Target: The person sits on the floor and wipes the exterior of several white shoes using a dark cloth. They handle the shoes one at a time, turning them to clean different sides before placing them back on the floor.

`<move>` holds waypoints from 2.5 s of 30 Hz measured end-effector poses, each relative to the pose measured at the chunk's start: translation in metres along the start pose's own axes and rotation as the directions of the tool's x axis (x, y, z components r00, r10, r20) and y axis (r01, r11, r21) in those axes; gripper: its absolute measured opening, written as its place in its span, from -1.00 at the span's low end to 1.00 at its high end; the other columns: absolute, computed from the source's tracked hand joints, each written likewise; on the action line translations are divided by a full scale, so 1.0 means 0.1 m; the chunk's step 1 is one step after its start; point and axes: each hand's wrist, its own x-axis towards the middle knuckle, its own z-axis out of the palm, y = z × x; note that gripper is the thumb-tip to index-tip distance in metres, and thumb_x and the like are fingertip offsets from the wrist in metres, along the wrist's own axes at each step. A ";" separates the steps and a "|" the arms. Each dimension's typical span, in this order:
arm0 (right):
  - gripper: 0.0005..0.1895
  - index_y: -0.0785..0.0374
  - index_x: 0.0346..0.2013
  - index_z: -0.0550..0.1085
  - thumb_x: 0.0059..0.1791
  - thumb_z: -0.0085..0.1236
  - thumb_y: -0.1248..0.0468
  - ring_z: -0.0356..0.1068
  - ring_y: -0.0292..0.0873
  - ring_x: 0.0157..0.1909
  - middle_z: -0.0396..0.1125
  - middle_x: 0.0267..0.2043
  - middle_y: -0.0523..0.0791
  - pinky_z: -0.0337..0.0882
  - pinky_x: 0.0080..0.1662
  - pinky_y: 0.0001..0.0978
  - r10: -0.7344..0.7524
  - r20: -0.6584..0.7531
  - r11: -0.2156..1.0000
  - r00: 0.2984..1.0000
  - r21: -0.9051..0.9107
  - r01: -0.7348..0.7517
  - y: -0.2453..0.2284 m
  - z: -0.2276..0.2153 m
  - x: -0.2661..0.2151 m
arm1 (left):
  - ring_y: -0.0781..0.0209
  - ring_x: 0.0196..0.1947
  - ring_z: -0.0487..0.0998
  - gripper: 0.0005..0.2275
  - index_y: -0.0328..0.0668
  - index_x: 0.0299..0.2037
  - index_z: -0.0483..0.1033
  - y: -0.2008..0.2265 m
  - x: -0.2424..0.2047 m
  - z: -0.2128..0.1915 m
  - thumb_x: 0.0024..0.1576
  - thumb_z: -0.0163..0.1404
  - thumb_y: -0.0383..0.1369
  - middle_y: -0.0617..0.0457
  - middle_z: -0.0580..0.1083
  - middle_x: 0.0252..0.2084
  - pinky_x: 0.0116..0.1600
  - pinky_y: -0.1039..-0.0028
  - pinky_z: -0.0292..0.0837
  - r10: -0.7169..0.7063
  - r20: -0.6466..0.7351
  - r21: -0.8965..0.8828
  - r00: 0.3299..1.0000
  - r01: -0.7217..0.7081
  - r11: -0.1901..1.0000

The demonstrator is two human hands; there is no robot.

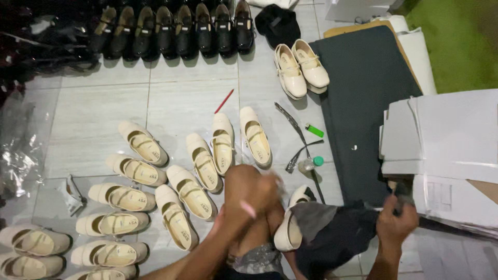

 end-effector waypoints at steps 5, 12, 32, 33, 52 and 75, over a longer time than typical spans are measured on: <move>-0.58 0.30 -0.32 0.55 -0.20 0.49 0.04 0.47 0.04 -0.21 0.41 -0.09 -0.02 0.47 -0.23 -0.17 -0.208 0.331 0.978 0.920 0.055 0.201 -0.38 0.86 0.20 | -0.03 -0.08 0.51 -0.78 -0.27 -0.46 0.59 0.97 -0.75 -0.07 0.05 0.17 -0.24 -0.09 0.54 -0.15 0.04 0.26 0.44 0.347 0.005 -0.297 0.938 -0.330 0.896; -0.64 0.25 -0.36 0.54 -0.17 0.46 0.06 0.50 -0.04 -0.37 0.50 0.04 -0.07 0.45 -0.32 -0.23 -0.269 0.210 0.957 0.940 0.171 0.236 -0.58 1.48 0.03 | -0.12 -0.15 0.54 -0.73 -0.28 -0.37 0.64 1.21 -0.89 0.60 -0.06 0.14 -0.19 -0.18 0.53 -0.21 -0.09 0.16 0.45 0.271 0.495 0.159 0.825 -0.393 0.905; -0.12 0.37 0.32 0.19 -0.07 0.37 -0.06 0.53 0.01 0.02 0.43 0.05 0.00 0.59 0.04 -0.08 0.866 0.209 0.066 0.454 0.853 -0.518 -0.25 1.68 -0.13 | -0.46 0.35 0.12 -0.17 -0.60 0.29 0.18 0.76 -1.74 -0.58 -0.12 0.28 -0.20 -0.53 0.16 0.36 0.34 0.03 0.16 0.037 0.163 -0.154 0.986 -0.012 0.988; -0.16 0.36 0.32 0.26 -0.07 0.37 -0.05 0.51 0.01 0.06 0.43 0.06 -0.04 0.59 0.07 -0.01 0.859 0.330 -0.111 0.392 0.866 -0.487 -0.24 1.60 -0.12 | -0.46 0.41 0.06 -0.11 -0.61 0.27 0.16 0.74 -1.65 -0.53 -0.17 0.31 -0.12 -0.53 0.13 0.40 0.38 0.04 0.09 0.100 0.187 -0.108 0.977 -0.081 0.991; -0.13 0.19 0.18 0.40 -0.23 0.15 -0.31 0.36 0.12 0.21 0.32 0.25 0.01 0.41 0.15 0.13 0.681 0.663 -0.314 0.311 0.648 -0.694 -0.01 1.44 0.16 | 0.08 0.12 0.52 -0.79 -0.21 -0.08 0.59 0.72 -2.34 -1.08 0.09 0.01 -0.46 -0.02 0.53 0.00 0.35 0.08 0.28 0.162 -0.129 -0.148 0.978 -0.181 0.972; -0.85 0.39 -0.33 0.46 0.06 0.28 0.41 0.39 0.23 -0.19 0.34 -0.17 0.14 0.38 -0.15 0.02 -0.229 0.223 0.972 0.948 0.095 0.213 -0.89 0.84 -0.52 | -0.08 0.02 0.50 -0.67 -0.23 -0.07 0.58 0.50 -2.29 -1.09 -0.06 -0.03 -0.54 -0.16 0.49 0.00 0.09 0.28 0.41 -0.016 -0.170 -0.272 0.985 -0.032 0.962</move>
